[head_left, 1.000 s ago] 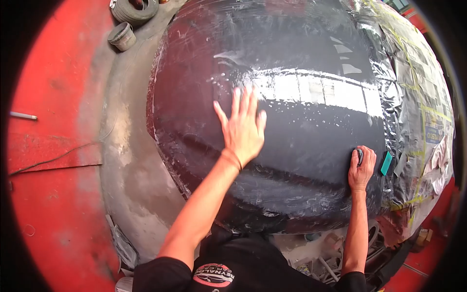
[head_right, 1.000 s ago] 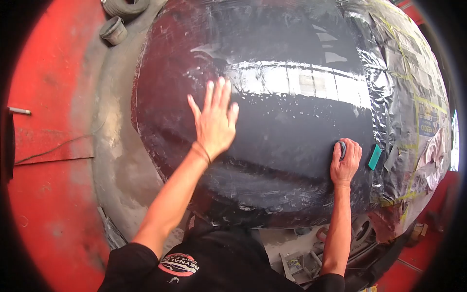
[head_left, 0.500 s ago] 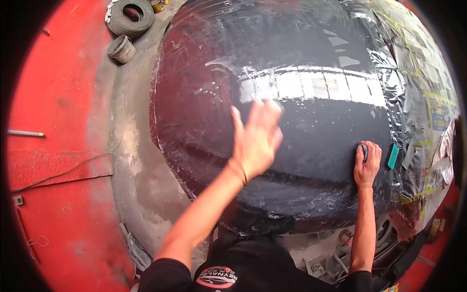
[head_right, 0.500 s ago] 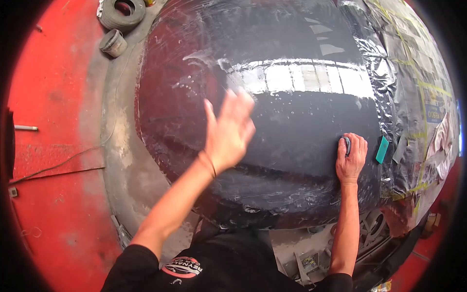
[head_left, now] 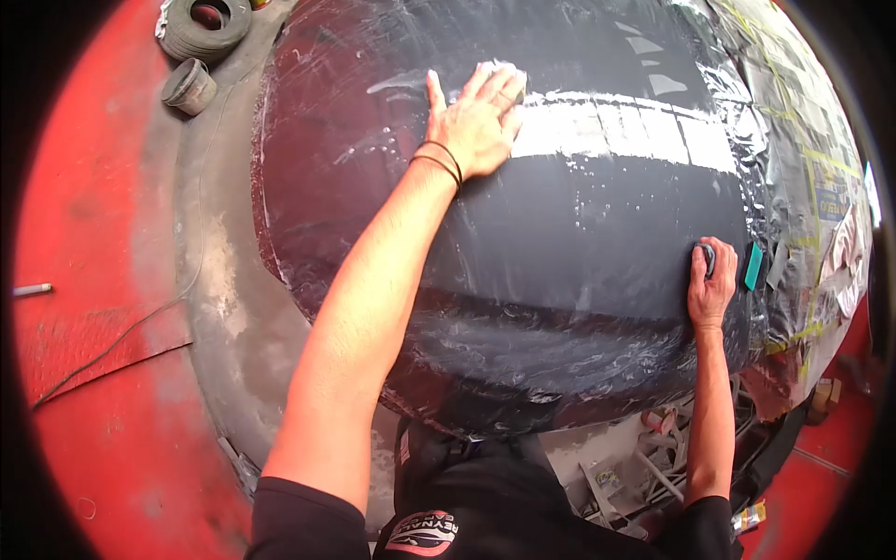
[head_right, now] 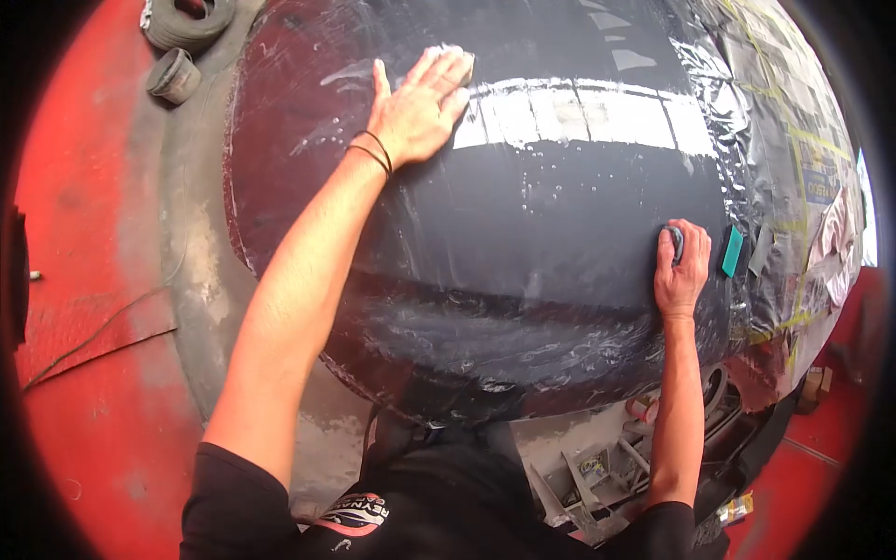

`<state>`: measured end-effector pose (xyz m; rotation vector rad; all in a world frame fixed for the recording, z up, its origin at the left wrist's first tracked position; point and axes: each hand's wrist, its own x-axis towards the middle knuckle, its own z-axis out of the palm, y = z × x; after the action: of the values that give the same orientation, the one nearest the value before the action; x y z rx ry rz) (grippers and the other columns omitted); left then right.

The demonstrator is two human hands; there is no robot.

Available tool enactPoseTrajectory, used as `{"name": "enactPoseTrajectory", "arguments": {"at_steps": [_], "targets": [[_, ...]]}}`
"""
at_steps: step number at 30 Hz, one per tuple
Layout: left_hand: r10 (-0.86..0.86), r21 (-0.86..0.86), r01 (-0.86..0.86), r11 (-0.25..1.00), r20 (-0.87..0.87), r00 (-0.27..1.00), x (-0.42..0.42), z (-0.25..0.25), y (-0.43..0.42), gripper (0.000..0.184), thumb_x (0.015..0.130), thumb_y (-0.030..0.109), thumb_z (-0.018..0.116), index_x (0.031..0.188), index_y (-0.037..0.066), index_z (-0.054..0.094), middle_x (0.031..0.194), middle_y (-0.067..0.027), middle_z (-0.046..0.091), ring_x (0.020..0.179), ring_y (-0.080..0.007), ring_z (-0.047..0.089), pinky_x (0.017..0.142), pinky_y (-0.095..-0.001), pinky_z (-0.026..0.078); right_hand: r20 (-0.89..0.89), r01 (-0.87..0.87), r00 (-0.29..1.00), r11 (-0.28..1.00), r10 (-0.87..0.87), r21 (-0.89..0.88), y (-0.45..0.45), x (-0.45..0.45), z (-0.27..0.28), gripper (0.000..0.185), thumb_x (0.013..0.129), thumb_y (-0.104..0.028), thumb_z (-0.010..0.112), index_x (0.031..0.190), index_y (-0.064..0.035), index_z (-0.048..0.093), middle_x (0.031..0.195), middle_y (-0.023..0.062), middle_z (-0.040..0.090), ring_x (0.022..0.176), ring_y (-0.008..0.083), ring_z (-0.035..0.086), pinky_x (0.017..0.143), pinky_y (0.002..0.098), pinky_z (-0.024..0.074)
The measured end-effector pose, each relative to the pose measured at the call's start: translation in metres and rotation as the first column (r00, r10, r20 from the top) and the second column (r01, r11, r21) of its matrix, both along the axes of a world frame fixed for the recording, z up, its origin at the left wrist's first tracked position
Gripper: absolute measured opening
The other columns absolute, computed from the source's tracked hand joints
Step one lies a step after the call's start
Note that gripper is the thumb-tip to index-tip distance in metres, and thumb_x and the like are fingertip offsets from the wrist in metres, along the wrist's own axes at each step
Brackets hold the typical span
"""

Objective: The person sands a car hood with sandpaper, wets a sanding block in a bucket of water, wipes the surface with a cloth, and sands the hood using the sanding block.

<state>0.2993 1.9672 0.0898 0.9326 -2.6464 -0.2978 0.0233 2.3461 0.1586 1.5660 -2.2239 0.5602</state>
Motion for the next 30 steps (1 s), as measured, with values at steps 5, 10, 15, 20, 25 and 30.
{"name": "enactPoseTrajectory", "arguments": {"at_steps": [5, 10, 15, 20, 25, 30], "targets": [[-0.007, -0.01, 0.007, 1.0, -0.005, 1.0, 0.0, -0.004, -0.002, 0.062, 0.12, 0.052, 0.033, 0.179, 0.032, 0.03, 0.187, 0.0069, 0.026, 0.174, -0.0213, 0.019, 0.134, -0.08, 0.002, 0.004, 0.015, 1.0, 1.0, -0.015, 0.009, 0.0, 0.002, 0.0, 0.019, 0.107, -0.014, 0.07, 0.121, -0.0014, 0.069, 0.116, 0.0155, 0.069, 0.112, 0.0366, 0.065, 0.101, 0.046, 0.0517], [-0.02, -0.005, 0.02, 1.0, -0.001, 1.0, 0.001, -0.004, -0.002, 0.063, 0.12, 0.051, 0.034, 0.179, 0.032, 0.029, 0.188, 0.0069, 0.024, 0.174, -0.0221, 0.018, 0.134, -0.0796, 0.001, 0.022, 0.017, 1.0, 1.0, -0.017, -0.001, 0.0, 0.001, -0.001, 0.019, 0.108, -0.014, 0.07, 0.121, -0.0015, 0.069, 0.117, 0.0158, 0.069, 0.113, 0.0366, 0.065, 0.102, 0.0459, 0.0516], [-0.048, -0.006, 0.048, 0.999, -0.024, 0.999, 0.003, -0.004, -0.002, 0.063, 0.12, 0.049, 0.034, 0.179, 0.03, 0.029, 0.188, 0.005, 0.025, 0.174, -0.0236, 0.018, 0.133, -0.0796, 0.001, 0.031, 0.012, 0.999, 1.0, -0.012, -0.007, 0.0, -0.001, -0.001, 0.019, 0.107, -0.015, 0.07, 0.121, -0.0014, 0.07, 0.116, 0.016, 0.069, 0.112, 0.0369, 0.065, 0.102, 0.0461, 0.0516], [-0.19, -0.03, 0.19, 0.981, -0.017, 0.982, 0.042, 0.003, 0.04, 0.065, 0.118, 0.041, 0.043, 0.178, 0.019, 0.033, 0.187, -0.0028, 0.028, 0.174, -0.0268, 0.02, 0.133, -0.0791, 0.001, 0.031, 0.011, 0.999, 1.0, -0.011, 0.0, -0.001, -0.001, 0.002, 0.018, 0.106, -0.013, 0.07, 0.12, -0.0013, 0.07, 0.116, 0.016, 0.069, 0.112, 0.0369, 0.065, 0.102, 0.0462, 0.0516], [-0.413, 0.218, 0.411, 0.885, -0.038, 0.91, 0.138, 0.018, 0.149, 0.068, 0.114, 0.037, 0.052, 0.177, 0.019, 0.037, 0.186, -0.0029, 0.031, 0.174, -0.0266, 0.019, 0.133, -0.0787, 0.0, 0.028, 0.023, 0.999, 1.0, -0.023, 0.005, -0.004, 0.003, 0.003, 0.017, 0.105, -0.011, 0.07, 0.119, -0.001, 0.07, 0.116, 0.0161, 0.069, 0.112, 0.0368, 0.065, 0.101, 0.0464, 0.0515], [-0.45, 0.257, 0.443, 0.859, -0.035, 0.892, 0.166, 0.003, 0.175, 0.071, 0.113, 0.04, 0.054, 0.179, 0.023, 0.035, 0.186, 0.0016, 0.03, 0.175, -0.0232, 0.016, 0.133, -0.0783, -0.003, 0.009, 0.025, 1.0, 1.0, -0.025, 0.011, -0.004, 0.002, 0.002, 0.018, 0.105, -0.011, 0.07, 0.12, -0.0008, 0.069, 0.116, 0.0162, 0.069, 0.112, 0.0371, 0.065, 0.101, 0.0471, 0.0514]]}}
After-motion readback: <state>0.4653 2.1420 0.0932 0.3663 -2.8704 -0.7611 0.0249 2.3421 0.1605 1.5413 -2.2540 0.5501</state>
